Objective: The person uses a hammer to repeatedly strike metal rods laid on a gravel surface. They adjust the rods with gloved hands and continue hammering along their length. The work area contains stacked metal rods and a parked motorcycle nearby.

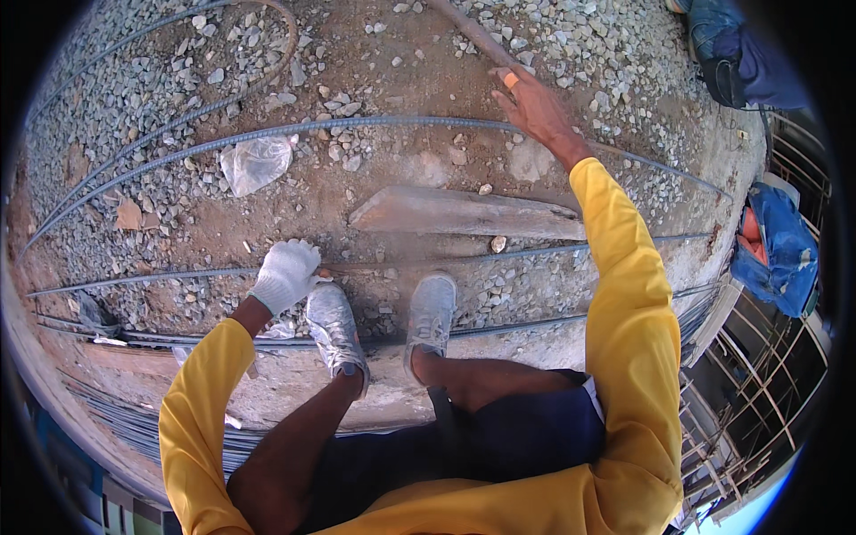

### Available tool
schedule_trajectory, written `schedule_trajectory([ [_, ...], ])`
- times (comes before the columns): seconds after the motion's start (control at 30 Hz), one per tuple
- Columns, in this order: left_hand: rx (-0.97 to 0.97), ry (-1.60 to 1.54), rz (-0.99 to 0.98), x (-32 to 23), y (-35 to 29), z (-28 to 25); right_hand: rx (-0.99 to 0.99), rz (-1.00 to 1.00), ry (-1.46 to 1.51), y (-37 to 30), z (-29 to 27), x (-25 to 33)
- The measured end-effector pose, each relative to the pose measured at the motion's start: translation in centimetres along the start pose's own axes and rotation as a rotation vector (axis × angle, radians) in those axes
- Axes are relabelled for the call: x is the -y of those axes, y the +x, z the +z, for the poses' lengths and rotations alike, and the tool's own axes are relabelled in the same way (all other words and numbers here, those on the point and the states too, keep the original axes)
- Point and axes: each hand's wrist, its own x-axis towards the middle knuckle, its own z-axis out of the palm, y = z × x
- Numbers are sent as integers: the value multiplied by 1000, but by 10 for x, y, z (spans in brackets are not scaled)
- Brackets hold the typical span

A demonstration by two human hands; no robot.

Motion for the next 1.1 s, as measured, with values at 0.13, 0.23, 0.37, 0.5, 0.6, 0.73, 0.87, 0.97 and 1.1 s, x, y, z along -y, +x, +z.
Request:
schedule_trajectory([
  [0.13,31,-27,35,1,1,-4,304,-116,173,-66,10,48],
  [0.23,-26,0,80,0,2,-5,403,-210,94,-139,30,76],
  [0.37,-68,-7,74,-8,3,-2,205,26,122,-206,54,89],
  [0.5,-68,-6,107,-8,5,0,186,51,50,-216,65,94],
  [0.6,-181,-78,76,-6,-3,8,214,54,63,-209,68,96],
  [0.73,-339,-250,31,-10,-19,17,206,5,57,-209,69,97],
  [0.87,-474,-411,-62,-18,-22,9,272,1,139,-204,57,91],
  [0.97,-435,-339,-133,-20,-21,1,445,44,280,-172,35,79],
  [1.1,-585,-365,-89,-10,-7,-5,37,170,388,-87,2,54],
])
